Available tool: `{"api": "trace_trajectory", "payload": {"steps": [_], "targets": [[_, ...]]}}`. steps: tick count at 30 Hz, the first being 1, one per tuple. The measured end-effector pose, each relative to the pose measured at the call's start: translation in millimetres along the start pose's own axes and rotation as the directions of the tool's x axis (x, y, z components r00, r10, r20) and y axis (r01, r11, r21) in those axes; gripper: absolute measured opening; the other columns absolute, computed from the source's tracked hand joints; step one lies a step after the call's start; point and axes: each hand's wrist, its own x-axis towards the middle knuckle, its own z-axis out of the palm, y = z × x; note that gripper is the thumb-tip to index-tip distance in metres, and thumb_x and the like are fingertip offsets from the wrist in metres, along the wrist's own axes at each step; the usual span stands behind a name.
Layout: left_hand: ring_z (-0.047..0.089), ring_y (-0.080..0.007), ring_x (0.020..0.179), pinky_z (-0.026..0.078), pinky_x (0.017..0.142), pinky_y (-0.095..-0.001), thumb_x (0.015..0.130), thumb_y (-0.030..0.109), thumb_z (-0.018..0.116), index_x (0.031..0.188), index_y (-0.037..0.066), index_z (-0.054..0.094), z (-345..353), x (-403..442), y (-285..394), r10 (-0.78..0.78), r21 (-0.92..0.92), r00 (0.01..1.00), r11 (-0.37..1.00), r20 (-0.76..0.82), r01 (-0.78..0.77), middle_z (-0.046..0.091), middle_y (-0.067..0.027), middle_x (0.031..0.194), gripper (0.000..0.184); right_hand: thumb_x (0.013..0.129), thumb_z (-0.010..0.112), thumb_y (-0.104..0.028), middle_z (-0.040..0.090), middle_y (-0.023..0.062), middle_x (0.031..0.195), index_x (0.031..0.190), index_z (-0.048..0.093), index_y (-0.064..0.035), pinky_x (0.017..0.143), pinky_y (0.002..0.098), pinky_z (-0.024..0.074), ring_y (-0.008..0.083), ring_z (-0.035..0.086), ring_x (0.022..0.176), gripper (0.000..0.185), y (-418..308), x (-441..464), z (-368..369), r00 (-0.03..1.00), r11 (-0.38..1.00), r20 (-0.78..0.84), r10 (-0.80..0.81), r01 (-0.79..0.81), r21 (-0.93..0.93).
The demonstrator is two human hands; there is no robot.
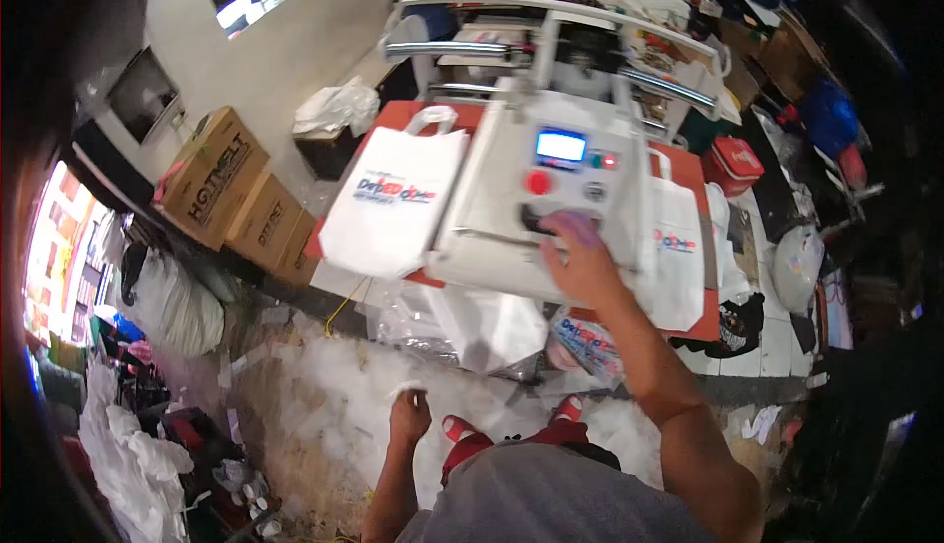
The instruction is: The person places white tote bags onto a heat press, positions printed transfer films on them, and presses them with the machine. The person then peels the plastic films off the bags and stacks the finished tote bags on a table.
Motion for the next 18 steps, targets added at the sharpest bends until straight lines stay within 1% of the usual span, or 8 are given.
{"api": "trace_trajectory", "payload": {"steps": [4,6,7,9,13,15,17,18], "targets": [[0.064,-0.0442,0.088,0.052,0.080,-0.0534,0.091,0.023,0.045,0.085,0.001,0.067,-3,-109,-161,-0.269,0.223,0.859,0.957,0.436,0.186,0.066,-0.0282,0.087,0.032,0.092,0.057,-0.036,0.067,0.0176,0.083,0.093,0.062,-0.0039,0.080,0.0501,0.0486,0.0392,0.065,0.083,0.032,8,14,11,0.884,0.815,0.149,0.444,-0.329,-0.478],[0.067,-0.0379,0.073,0.054,0.066,-0.0510,0.080,0.015,0.053,0.067,0.000,0.061,2,-151,-243,0.016,0.303,0.681,0.888,0.732,-0.346,0.067,-0.0212,0.077,0.022,0.093,0.056,-0.039,0.067,0.0148,0.074,0.092,0.063,-0.0065,0.075,0.0507,0.0477,0.0379,0.066,0.074,0.033,26,1,7,0.906,0.757,0.011,0.423,-0.347,-0.554],[0.068,-0.0337,0.094,0.055,0.084,-0.0459,0.079,0.018,0.052,0.085,0.005,0.073,49,-193,-323,0.044,0.311,0.702,0.876,0.711,-0.370,0.071,-0.0190,0.097,0.026,0.094,0.056,-0.039,0.067,0.0136,0.071,0.092,0.064,-0.0079,0.073,0.0504,0.0472,0.0367,0.066,0.072,0.032,38,-9,5,0.938,0.734,-0.058,0.342,-0.305,-0.607],[0.069,-0.0322,0.074,0.056,0.064,-0.0448,0.074,0.017,0.060,0.068,0.007,0.067,-16,-189,-291,-0.067,0.314,0.742,0.928,0.667,-0.199,0.069,-0.0146,0.078,0.014,0.093,0.056,-0.042,0.067,0.0141,0.073,0.094,0.065,-0.0103,0.071,0.0495,0.0455,0.0368,0.065,0.071,0.033,40,-15,-12,0.931,0.754,-0.098,0.351,-0.343,-0.560],[0.069,-0.0273,0.072,0.055,0.061,-0.0412,0.078,0.022,0.060,0.072,0.012,0.070,6,-174,-355,-0.014,0.291,0.485,0.815,0.874,-0.501,0.070,-0.0120,0.078,0.015,0.093,0.056,-0.042,0.068,0.0148,0.078,0.096,0.065,-0.0091,0.074,0.0490,0.0436,0.0356,0.065,0.078,0.034,54,-29,-38,0.899,0.679,-0.094,0.427,-0.388,-0.623],[0.068,-0.0368,0.092,0.057,0.077,-0.0463,0.080,0.015,0.053,0.094,0.006,0.072,3,-117,-330,-0.369,0.419,0.261,0.892,0.892,-0.168,0.070,-0.0152,0.107,0.026,0.093,0.057,-0.042,0.067,0.0160,0.081,0.094,0.065,-0.0082,0.076,0.0488,0.0430,0.0349,0.065,0.082,0.035,57,-33,-48,0.856,0.597,-0.137,0.499,-0.454,-0.661],[0.069,-0.0365,0.089,0.057,0.074,-0.0481,0.081,0.018,0.053,0.095,0.004,0.069,42,-102,-369,-0.324,0.153,0.747,0.945,0.581,0.291,0.069,-0.0187,0.104,0.025,0.091,0.060,-0.041,0.067,0.0168,0.082,0.091,0.065,-0.0074,0.078,0.0492,0.0429,0.0368,0.063,0.079,0.034,58,-36,-53,0.860,0.602,-0.177,0.479,-0.468,-0.646],[0.068,-0.0359,0.090,0.056,0.076,-0.0474,0.084,0.019,0.051,0.094,0.004,0.068,29,-73,-347,-0.191,0.264,0.785,0.964,0.589,0.036,0.069,-0.0197,0.103,0.025,0.090,0.063,-0.039,0.067,0.0164,0.081,0.090,0.066,-0.0067,0.078,0.0491,0.0428,0.0368,0.063,0.079,0.033,63,-41,-57,0.861,0.585,-0.214,0.462,-0.477,-0.656]]}}
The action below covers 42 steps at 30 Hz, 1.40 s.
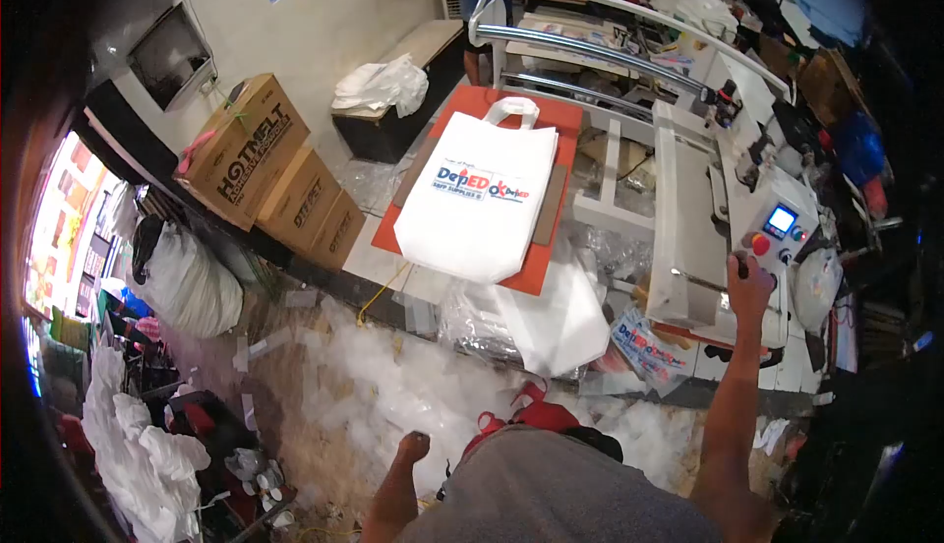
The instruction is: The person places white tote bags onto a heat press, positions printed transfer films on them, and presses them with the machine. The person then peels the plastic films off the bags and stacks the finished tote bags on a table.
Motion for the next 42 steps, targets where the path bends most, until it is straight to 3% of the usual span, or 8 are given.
{"api": "trace_trajectory", "payload": {"steps": [1,5,8,13,17,22,28,42], "targets": [[0.068,-0.0353,0.091,0.056,0.078,-0.0467,0.087,0.021,0.050,0.094,0.004,0.067,-50,7,33,0.132,0.250,0.990,0.961,-0.042,-0.117,0.069,-0.0206,0.101,0.025,0.088,0.065,-0.037,0.067,0.0160,0.080,0.089,0.066,-0.0060,0.079,0.0489,0.0427,0.0367,0.062,0.078,0.031,3,0,3,0.999,1.000,-0.035,0.013,-0.014,-0.016],[0.067,-0.0332,0.098,0.053,0.087,-0.0411,0.093,0.029,0.055,0.099,0.004,0.067,-153,46,105,-0.079,-0.362,0.960,0.932,-0.268,-0.024,0.070,-0.0181,0.101,0.029,0.085,0.069,-0.030,0.064,0.0143,0.077,0.084,0.066,-0.0045,0.078,0.0470,0.0424,0.0350,0.058,0.079,0.026,11,-1,6,0.975,0.994,-0.215,-0.058,0.036,-0.102],[0.068,-0.0313,0.098,0.054,0.085,-0.0394,0.091,0.028,0.061,0.102,0.002,0.068,-222,61,148,-0.010,-0.397,0.962,0.912,-0.273,-0.103,0.071,-0.0170,0.101,0.029,0.083,0.071,-0.024,0.063,0.0142,0.076,0.083,0.066,-0.0031,0.079,0.0462,0.0416,0.0360,0.058,0.077,0.021,20,0,9,0.983,0.998,-0.176,0.052,-0.057,-0.026],[0.068,-0.0270,0.099,0.053,0.089,-0.0381,0.094,0.029,0.060,0.113,0.004,0.066,-344,69,222,0.125,-0.427,0.991,0.899,0.043,-0.094,0.071,-0.0142,0.106,0.032,0.082,0.064,-0.006,0.063,0.0178,0.092,0.097,0.062,0.0014,0.083,0.0472,0.0438,0.0373,0.058,0.089,0.017,14,-9,7,0.945,0.990,-0.299,0.134,-0.141,-0.002],[0.070,-0.0248,0.092,0.055,0.082,-0.0371,0.095,0.023,0.060,0.107,0.001,0.066,-429,96,247,0.473,-0.344,0.881,0.828,0.001,-0.444,0.071,-0.0154,0.100,0.026,0.083,0.056,-0.002,0.061,0.0199,0.105,0.103,0.060,0.0027,0.092,0.0448,0.0447,0.0365,0.059,0.101,0.021,-32,-42,21,0.867,0.958,-0.410,0.284,-0.266,0.103],[0.066,-0.0249,0.076,0.052,0.071,-0.0347,0.088,0.014,0.063,0.091,0.000,0.062,-504,167,272,0.637,-0.333,0.769,0.716,-0.050,-0.614,0.066,-0.0155,0.082,0.014,0.085,0.060,-0.004,0.062,0.0155,0.105,0.107,0.061,-0.0018,0.094,0.0383,0.0449,0.0305,0.059,0.103,0.022,-177,-88,87,0.971,0.918,-0.061,0.232,-0.198,0.343],[0.063,-0.0303,0.087,0.050,0.077,-0.0392,0.084,0.013,0.066,0.094,0.003,0.062,-509,269,327,0.796,-0.033,0.524,0.541,-0.303,-0.840,0.064,-0.0132,0.089,0.015,0.081,0.073,-0.021,0.055,0.0220,0.122,0.120,0.055,0.0007,0.103,0.0458,0.0388,0.0395,0.050,0.118,0.049,-345,-58,186,0.973,0.778,0.148,0.176,-0.229,0.585],[0.064,-0.0317,0.081,0.051,0.074,-0.0430,0.079,0.032,0.072,0.093,0.006,0.067,-483,308,398,0.836,0.246,0.476,0.540,-0.273,-0.805,0.065,-0.0111,0.085,0.030,0.083,0.072,-0.027,0.035,0.0201,0.146,0.136,0.044,-0.0015,0.108,0.0512,0.0332,0.0427,0.036,0.132,0.065,-371,-60,220,0.920,0.813,0.263,0.291,-0.383,0.439]]}}
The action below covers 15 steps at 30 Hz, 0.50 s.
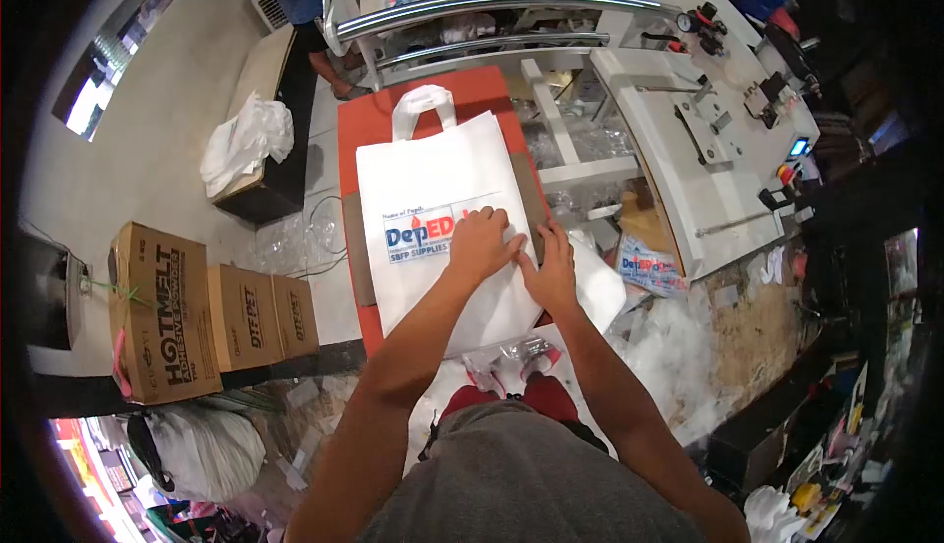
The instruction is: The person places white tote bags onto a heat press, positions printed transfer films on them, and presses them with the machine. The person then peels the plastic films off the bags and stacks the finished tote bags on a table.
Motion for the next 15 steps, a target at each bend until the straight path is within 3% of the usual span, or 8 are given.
{"api": "trace_trajectory", "payload": {"steps": [2,4,7,8,9,10,12,15], "targets": [[0.065,-0.0322,0.079,0.051,0.073,-0.0435,0.079,0.032,0.071,0.090,0.007,0.068,1,3,-2,-0.012,0.022,1.000,1.000,-0.013,0.013,0.066,-0.0110,0.082,0.028,0.083,0.072,-0.026,0.035,0.0203,0.146,0.135,0.044,-0.0015,0.108,0.0512,0.0334,0.0429,0.037,0.132,0.065,1,-1,0,1.000,1.000,-0.001,-0.012,0.012,0.007],[0.066,-0.0318,0.073,0.053,0.070,-0.0433,0.079,0.028,0.068,0.083,0.005,0.068,-4,6,-10,-0.171,-0.022,0.985,0.985,0.008,0.171,0.068,-0.0123,0.076,0.024,0.082,0.073,-0.026,0.036,0.0208,0.146,0.135,0.045,-0.0012,0.108,0.0513,0.0336,0.0434,0.038,0.130,0.064,1,-1,1,0.999,0.999,-0.026,-0.042,0.043,0.004],[0.068,-0.0319,0.073,0.053,0.069,-0.0410,0.084,0.027,0.061,0.083,0.003,0.069,-47,1,-46,-0.456,-0.250,0.884,0.872,-0.102,0.421,0.070,-0.0152,0.080,0.025,0.082,0.073,-0.027,0.037,0.0214,0.145,0.134,0.045,-0.0009,0.107,0.0515,0.0338,0.0438,0.038,0.129,0.064,0,-2,-1,0.999,0.999,-0.025,-0.045,0.046,0.012],[0.068,-0.0321,0.073,0.053,0.068,-0.0409,0.085,0.027,0.061,0.082,0.003,0.068,-36,-3,-100,-0.534,-0.350,0.834,0.814,-0.139,0.463,0.070,-0.0162,0.078,0.025,0.082,0.073,-0.027,0.037,0.0214,0.145,0.134,0.045,-0.0009,0.107,0.0515,0.0338,0.0438,0.038,0.129,0.064,0,-2,0,0.998,0.999,-0.021,-0.051,0.051,0.014],[0.068,-0.0328,0.074,0.053,0.066,-0.0413,0.085,0.027,0.061,0.083,0.001,0.068,-100,-14,-72,-0.636,-0.429,0.763,0.724,-0.113,0.540,0.069,-0.0175,0.078,0.027,0.082,0.073,-0.028,0.037,0.0216,0.144,0.133,0.046,-0.0009,0.107,0.0514,0.0340,0.0439,0.039,0.129,0.064,2,-2,1,0.998,0.998,-0.033,-0.057,0.058,0.017],[0.069,-0.0336,0.075,0.052,0.066,-0.0414,0.085,0.026,0.061,0.084,-0.001,0.068,-87,-29,-144,-0.531,-0.208,0.761,0.847,-0.372,0.489,0.069,-0.0183,0.079,0.028,0.082,0.073,-0.028,0.038,0.0218,0.143,0.133,0.046,-0.0009,0.107,0.0514,0.0341,0.0439,0.039,0.129,0.064,3,-2,1,0.997,0.998,-0.044,-0.064,0.065,0.020],[0.068,-0.0356,0.080,0.051,0.068,-0.0421,0.084,0.026,0.059,0.087,-0.001,0.069,-123,-77,-213,-0.614,-0.212,0.656,0.780,-0.438,0.589,0.069,-0.0214,0.083,0.029,0.082,0.073,-0.029,0.038,0.0225,0.143,0.132,0.047,-0.0010,0.107,0.0512,0.0342,0.0439,0.039,0.128,0.063,6,-1,4,0.996,0.997,-0.043,-0.073,0.073,0.010],[0.068,-0.0349,0.082,0.051,0.070,-0.0423,0.085,0.027,0.058,0.091,-0.002,0.068,-174,-156,-218,-0.820,-0.276,0.324,0.486,-0.471,0.829,0.069,-0.0220,0.087,0.031,0.082,0.073,-0.029,0.040,0.0246,0.141,0.131,0.048,-0.0012,0.107,0.0506,0.0345,0.0439,0.040,0.127,0.061,5,0,3,0.998,0.998,-0.024,-0.060,0.060,0.028]]}}
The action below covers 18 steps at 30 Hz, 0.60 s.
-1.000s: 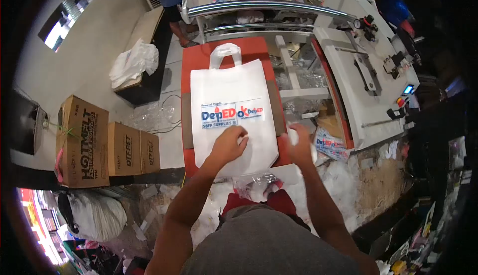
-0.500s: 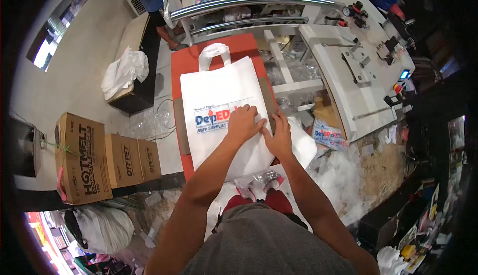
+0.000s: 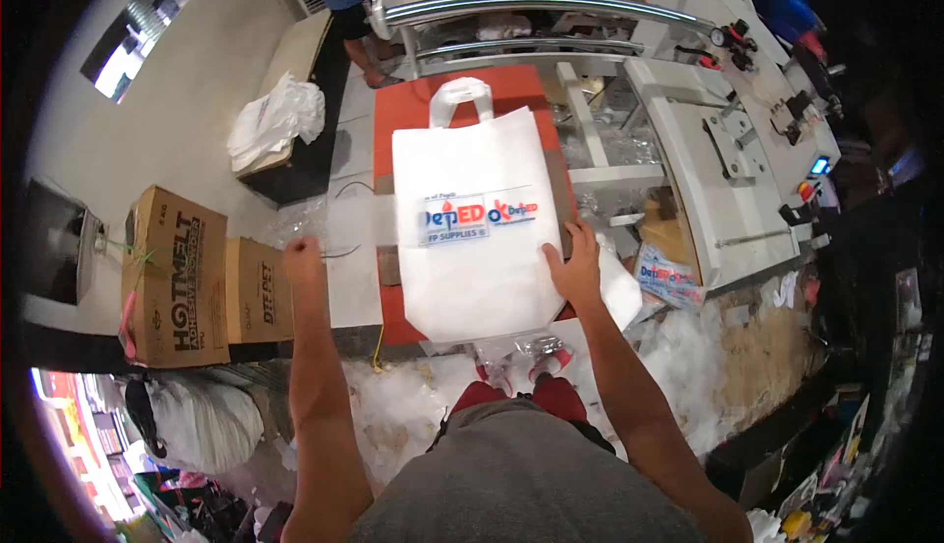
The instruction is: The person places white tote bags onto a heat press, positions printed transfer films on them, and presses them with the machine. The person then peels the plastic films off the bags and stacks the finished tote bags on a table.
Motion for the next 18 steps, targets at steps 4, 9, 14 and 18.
{"api": "trace_trajectory", "payload": {"steps": [4,9,14,18], "targets": [[0.067,-0.0316,0.083,0.052,0.073,-0.0447,0.088,0.032,0.058,0.093,-0.003,0.067,-20,-26,-168,-0.184,0.184,0.979,0.969,0.087,0.165,0.069,-0.0208,0.089,0.037,0.082,0.073,-0.027,0.042,0.0249,0.139,0.127,0.051,-0.0007,0.106,0.0504,0.0353,0.0434,0.041,0.126,0.057,10,1,6,0.999,0.999,-0.031,-0.027,0.026,-0.019],[0.066,-0.0282,0.082,0.053,0.073,-0.0399,0.089,0.026,0.063,0.094,0.001,0.067,22,-79,-212,0.113,-0.233,0.993,0.965,-0.040,-0.120,0.068,-0.0167,0.089,0.026,0.083,0.072,-0.026,0.043,0.0245,0.139,0.126,0.051,0.0002,0.106,0.0494,0.0356,0.0432,0.042,0.126,0.054,9,-2,4,0.994,0.995,-0.049,-0.100,0.099,-0.028],[0.065,-0.0237,0.078,0.052,0.072,-0.0347,0.090,0.018,0.064,0.098,0.000,0.063,-9,-96,18,0.494,-0.464,0.869,0.779,0.037,-0.423,0.067,-0.0126,0.088,0.019,0.084,0.070,-0.026,0.042,0.0235,0.140,0.127,0.051,0.0003,0.106,0.0482,0.0363,0.0415,0.043,0.126,0.053,4,-2,5,0.994,0.995,-0.052,-0.091,0.088,-0.052],[0.065,-0.0234,0.068,0.052,0.064,-0.0335,0.090,0.030,0.066,0.096,-0.001,0.067,2,-99,74,0.500,-0.225,0.750,0.866,0.432,-0.447,0.068,-0.0106,0.078,0.032,0.084,0.070,-0.026,0.042,0.0225,0.140,0.127,0.052,-0.0004,0.106,0.0484,0.0370,0.0414,0.043,0.126,0.053,2,0,2,0.993,0.991,-0.052,-0.104,0.098,-0.095]]}}
